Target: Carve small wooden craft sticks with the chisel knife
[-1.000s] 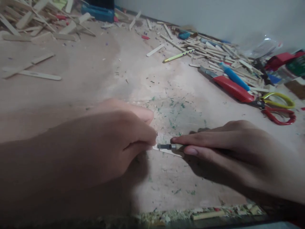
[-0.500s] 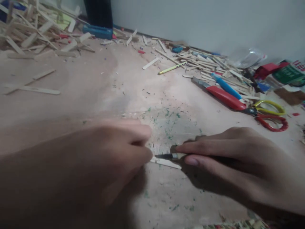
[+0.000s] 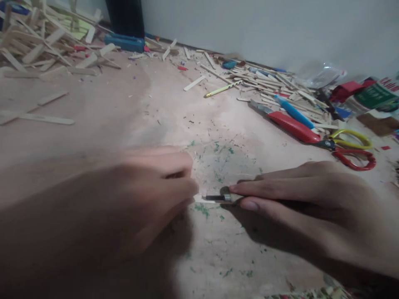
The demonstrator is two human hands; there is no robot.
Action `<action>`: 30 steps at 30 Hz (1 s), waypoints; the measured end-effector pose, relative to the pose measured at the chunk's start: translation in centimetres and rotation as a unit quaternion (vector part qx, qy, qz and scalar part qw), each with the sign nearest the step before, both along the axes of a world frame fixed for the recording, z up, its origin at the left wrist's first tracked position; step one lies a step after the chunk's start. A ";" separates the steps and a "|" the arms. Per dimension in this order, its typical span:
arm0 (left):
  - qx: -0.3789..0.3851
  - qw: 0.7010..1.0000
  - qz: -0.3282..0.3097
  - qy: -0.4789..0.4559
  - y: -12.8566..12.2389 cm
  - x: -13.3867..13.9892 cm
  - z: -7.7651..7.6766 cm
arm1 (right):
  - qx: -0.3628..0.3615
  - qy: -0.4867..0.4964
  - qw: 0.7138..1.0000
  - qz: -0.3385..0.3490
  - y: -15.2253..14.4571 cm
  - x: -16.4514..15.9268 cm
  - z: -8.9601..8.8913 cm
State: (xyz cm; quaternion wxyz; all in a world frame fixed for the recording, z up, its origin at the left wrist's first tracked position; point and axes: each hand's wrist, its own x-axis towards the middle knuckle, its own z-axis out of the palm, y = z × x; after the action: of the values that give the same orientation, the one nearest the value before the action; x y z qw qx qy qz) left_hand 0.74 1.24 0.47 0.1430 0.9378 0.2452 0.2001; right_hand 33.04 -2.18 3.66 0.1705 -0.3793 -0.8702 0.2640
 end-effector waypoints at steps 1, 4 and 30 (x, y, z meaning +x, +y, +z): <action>-0.004 1.000 -0.001 -0.001 -0.1 0.0 0.0 | 0.001 -0.007 1.000 0.004 0.0 0.0 -0.1; -0.008 1.000 -0.006 -0.011 -0.2 -0.1 0.0 | 0.008 -0.020 1.000 0.003 0.0 -0.2 -0.6; -0.069 0.995 0.070 -0.021 -0.3 0.3 -0.3 | -0.067 -0.021 0.994 -0.087 1.0 1.0 0.4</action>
State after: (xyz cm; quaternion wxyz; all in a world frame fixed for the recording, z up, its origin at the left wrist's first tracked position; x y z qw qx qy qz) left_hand 1.03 0.95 0.19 0.1977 0.9017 0.3207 0.2122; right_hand 34.00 -1.19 4.03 0.1486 -0.4695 -0.8177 0.2980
